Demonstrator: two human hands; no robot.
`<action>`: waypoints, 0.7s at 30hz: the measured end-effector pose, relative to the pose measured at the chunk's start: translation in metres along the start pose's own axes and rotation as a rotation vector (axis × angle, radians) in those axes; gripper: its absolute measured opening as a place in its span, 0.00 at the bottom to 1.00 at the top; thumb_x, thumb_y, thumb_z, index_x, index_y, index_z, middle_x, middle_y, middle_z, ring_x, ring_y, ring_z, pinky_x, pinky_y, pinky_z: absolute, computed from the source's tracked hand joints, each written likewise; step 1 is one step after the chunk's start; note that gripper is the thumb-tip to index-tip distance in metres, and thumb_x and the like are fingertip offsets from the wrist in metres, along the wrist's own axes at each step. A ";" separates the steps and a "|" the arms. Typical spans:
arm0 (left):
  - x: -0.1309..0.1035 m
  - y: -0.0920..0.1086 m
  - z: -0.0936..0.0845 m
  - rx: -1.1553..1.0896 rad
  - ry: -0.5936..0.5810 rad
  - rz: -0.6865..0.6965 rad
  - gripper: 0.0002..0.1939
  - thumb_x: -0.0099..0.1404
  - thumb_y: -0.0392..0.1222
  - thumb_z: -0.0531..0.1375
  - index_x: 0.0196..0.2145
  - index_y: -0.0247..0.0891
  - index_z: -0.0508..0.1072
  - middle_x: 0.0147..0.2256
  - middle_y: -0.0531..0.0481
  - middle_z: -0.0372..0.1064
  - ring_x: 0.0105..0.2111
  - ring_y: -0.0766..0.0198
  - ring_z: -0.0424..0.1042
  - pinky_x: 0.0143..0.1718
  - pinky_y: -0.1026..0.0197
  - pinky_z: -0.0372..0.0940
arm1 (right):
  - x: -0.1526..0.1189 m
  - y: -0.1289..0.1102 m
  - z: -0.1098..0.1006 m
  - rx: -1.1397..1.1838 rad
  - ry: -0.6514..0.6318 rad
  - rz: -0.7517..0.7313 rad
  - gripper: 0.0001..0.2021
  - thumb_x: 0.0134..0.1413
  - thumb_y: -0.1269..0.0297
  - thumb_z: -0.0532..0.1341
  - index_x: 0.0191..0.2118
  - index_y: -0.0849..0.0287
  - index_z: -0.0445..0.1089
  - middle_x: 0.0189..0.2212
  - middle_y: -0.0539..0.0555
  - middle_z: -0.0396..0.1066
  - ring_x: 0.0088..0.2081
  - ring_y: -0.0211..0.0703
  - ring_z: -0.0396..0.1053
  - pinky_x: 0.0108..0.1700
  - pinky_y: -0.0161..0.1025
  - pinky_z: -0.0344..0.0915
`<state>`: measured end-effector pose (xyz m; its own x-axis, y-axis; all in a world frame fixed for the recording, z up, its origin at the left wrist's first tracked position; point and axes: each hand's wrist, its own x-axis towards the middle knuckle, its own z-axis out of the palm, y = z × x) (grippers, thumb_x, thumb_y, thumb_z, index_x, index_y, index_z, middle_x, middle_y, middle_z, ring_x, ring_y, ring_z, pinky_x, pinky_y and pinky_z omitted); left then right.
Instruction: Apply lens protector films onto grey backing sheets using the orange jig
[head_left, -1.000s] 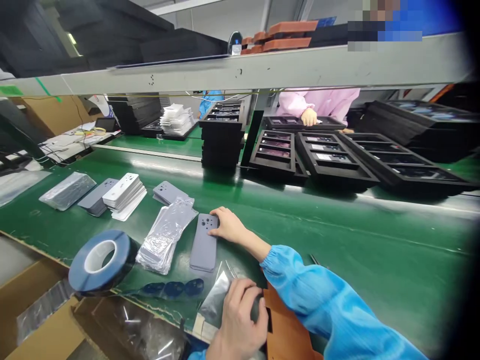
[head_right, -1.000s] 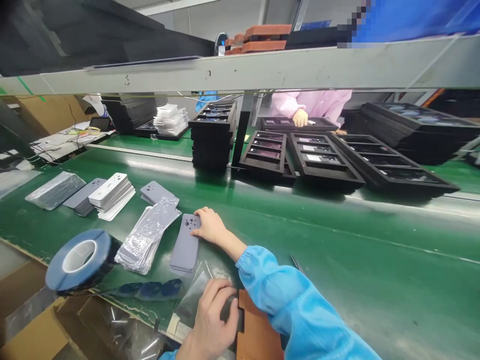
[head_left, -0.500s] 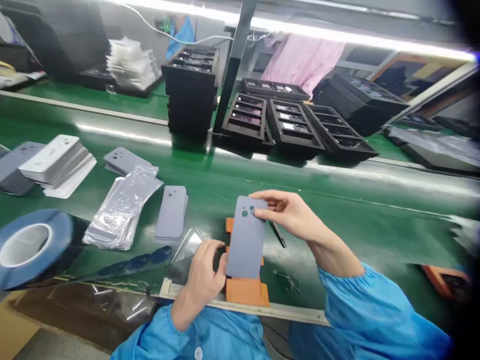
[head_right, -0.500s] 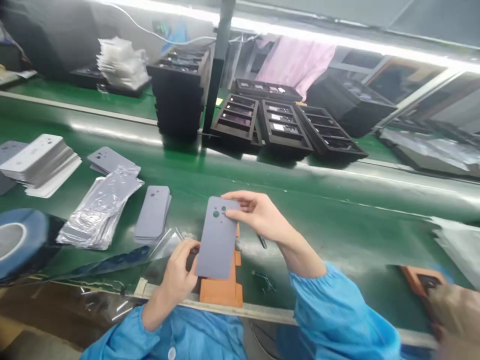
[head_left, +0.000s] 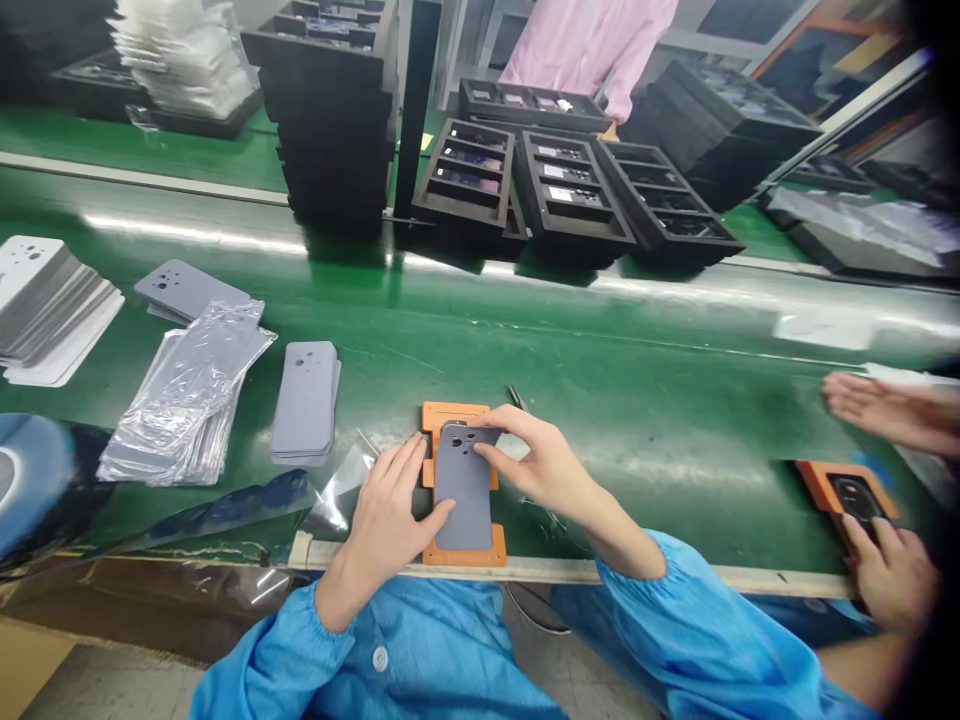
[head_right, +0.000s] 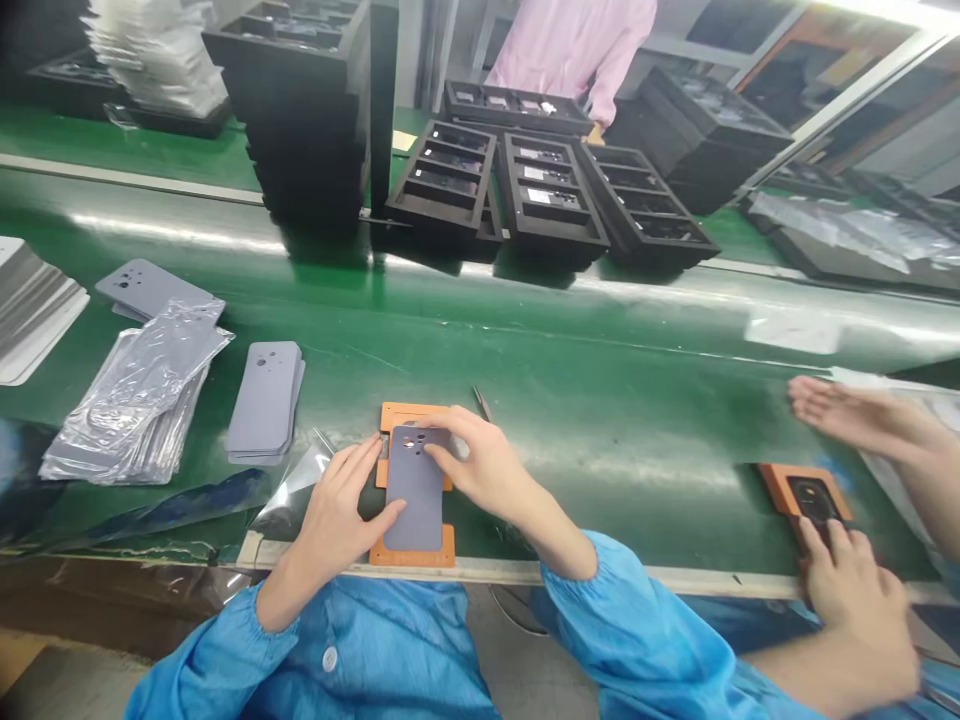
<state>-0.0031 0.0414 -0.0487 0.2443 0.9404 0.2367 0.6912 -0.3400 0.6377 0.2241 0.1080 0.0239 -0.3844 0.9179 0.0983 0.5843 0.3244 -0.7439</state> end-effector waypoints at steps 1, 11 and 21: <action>0.000 0.000 0.000 0.008 0.000 0.003 0.38 0.66 0.47 0.65 0.69 0.36 0.59 0.64 0.37 0.65 0.62 0.44 0.64 0.61 0.39 0.65 | 0.001 0.003 0.004 -0.035 0.010 -0.028 0.12 0.63 0.65 0.61 0.51 0.52 0.74 0.47 0.57 0.76 0.50 0.51 0.74 0.54 0.49 0.71; 0.003 0.001 0.000 0.001 -0.016 -0.004 0.39 0.64 0.46 0.66 0.69 0.37 0.59 0.63 0.39 0.67 0.62 0.44 0.64 0.61 0.39 0.66 | -0.012 0.012 0.042 -0.457 -0.107 -0.019 0.27 0.70 0.62 0.50 0.72 0.57 0.55 0.73 0.63 0.49 0.73 0.59 0.48 0.70 0.64 0.50; 0.003 0.001 0.000 0.000 -0.031 0.029 0.36 0.62 0.32 0.60 0.68 0.36 0.60 0.63 0.41 0.66 0.62 0.48 0.63 0.60 0.42 0.66 | -0.026 -0.007 0.072 -0.528 -0.142 0.064 0.41 0.67 0.43 0.55 0.76 0.56 0.41 0.74 0.61 0.44 0.74 0.64 0.41 0.71 0.66 0.45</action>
<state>-0.0017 0.0437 -0.0481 0.2850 0.9299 0.2327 0.6836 -0.3673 0.6307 0.1781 0.0655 -0.0212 -0.4073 0.9117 -0.0537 0.8748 0.3726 -0.3095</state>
